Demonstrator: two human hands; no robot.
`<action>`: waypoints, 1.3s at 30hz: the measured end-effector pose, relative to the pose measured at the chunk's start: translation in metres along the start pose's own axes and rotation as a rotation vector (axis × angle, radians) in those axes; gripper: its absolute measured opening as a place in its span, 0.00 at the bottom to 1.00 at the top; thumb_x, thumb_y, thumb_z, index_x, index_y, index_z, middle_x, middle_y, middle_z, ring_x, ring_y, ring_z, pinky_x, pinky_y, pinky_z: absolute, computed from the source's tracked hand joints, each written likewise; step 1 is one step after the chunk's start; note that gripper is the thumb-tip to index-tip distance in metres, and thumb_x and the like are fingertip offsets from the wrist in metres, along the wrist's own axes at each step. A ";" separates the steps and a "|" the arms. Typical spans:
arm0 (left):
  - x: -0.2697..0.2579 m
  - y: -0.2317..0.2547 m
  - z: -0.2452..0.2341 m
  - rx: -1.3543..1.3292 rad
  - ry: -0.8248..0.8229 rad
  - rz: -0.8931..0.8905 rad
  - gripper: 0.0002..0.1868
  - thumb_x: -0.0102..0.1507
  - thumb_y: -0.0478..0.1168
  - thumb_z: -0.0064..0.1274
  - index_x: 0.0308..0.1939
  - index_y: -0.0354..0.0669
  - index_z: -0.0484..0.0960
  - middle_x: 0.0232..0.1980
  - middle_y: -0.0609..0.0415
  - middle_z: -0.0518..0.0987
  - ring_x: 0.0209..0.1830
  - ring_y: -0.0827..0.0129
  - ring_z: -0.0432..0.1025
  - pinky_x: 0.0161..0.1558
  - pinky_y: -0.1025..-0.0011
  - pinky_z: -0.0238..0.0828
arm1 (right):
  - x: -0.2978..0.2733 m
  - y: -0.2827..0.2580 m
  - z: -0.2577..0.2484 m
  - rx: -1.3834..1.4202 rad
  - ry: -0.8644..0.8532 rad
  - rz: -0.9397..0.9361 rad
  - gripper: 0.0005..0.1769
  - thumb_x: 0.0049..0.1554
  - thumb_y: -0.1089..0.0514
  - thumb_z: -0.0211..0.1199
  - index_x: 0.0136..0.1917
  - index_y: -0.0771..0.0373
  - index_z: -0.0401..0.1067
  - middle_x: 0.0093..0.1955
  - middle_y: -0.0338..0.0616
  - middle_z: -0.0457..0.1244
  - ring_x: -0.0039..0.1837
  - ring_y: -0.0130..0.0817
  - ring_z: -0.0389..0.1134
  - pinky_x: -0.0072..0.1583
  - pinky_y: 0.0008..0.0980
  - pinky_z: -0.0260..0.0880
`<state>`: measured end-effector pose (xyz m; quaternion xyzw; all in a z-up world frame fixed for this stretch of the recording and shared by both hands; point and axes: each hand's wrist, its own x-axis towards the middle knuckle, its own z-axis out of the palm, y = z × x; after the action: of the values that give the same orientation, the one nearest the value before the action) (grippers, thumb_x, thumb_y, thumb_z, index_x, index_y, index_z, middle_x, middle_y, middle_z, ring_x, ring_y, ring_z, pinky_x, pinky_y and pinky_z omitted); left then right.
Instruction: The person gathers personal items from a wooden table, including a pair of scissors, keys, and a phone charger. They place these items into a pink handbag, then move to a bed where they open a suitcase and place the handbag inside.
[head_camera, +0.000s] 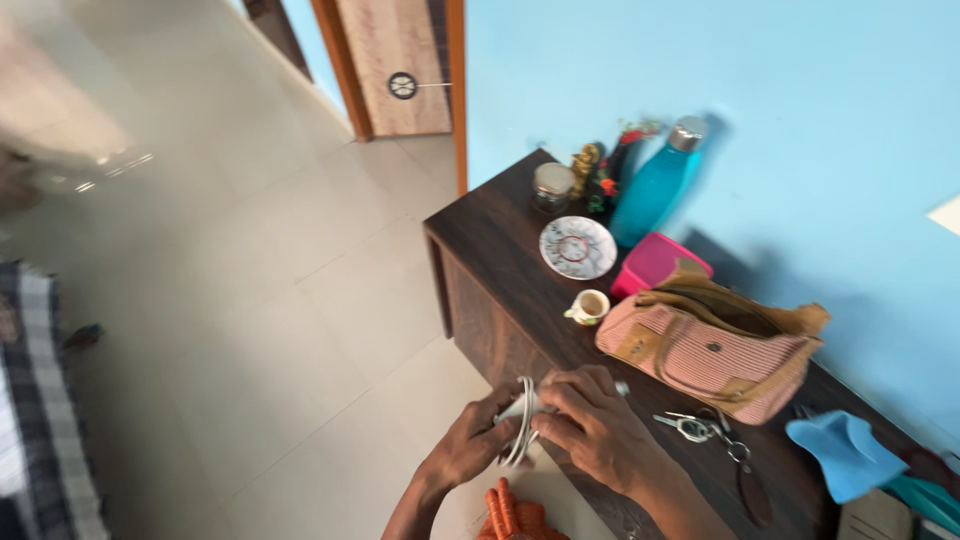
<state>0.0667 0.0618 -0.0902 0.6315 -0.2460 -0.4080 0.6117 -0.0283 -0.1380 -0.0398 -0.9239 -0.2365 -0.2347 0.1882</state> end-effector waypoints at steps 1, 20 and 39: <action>0.002 0.001 0.004 -0.065 -0.066 -0.029 0.28 0.67 0.36 0.39 0.71 0.30 0.65 0.38 0.43 0.82 0.28 0.65 0.78 0.30 0.72 0.78 | -0.004 0.001 -0.003 -0.010 0.029 0.005 0.08 0.51 0.61 0.68 0.45 0.57 0.73 0.55 0.40 0.63 0.61 0.43 0.66 0.60 0.48 0.65; 0.158 0.034 0.157 0.064 0.055 0.245 0.40 0.74 0.69 0.21 0.45 0.36 0.76 0.32 0.50 0.79 0.31 0.69 0.76 0.31 0.72 0.71 | -0.121 0.108 -0.077 0.342 0.200 0.397 0.34 0.52 0.39 0.73 0.62 0.64 0.73 0.58 0.52 0.68 0.56 0.43 0.75 0.52 0.38 0.77; 0.270 0.041 0.167 0.937 0.498 0.195 0.14 0.57 0.50 0.63 0.42 0.49 0.89 0.62 0.46 0.70 0.57 0.46 0.68 0.54 0.52 0.68 | -0.221 0.224 -0.127 0.626 0.734 1.332 0.27 0.54 0.56 0.71 0.65 0.69 0.75 0.48 0.53 0.72 0.38 0.30 0.70 0.32 0.24 0.59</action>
<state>0.0860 -0.2580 -0.0944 0.8886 -0.3065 -0.0337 0.3395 -0.1262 -0.4566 -0.1040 -0.6398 0.3835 -0.2839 0.6025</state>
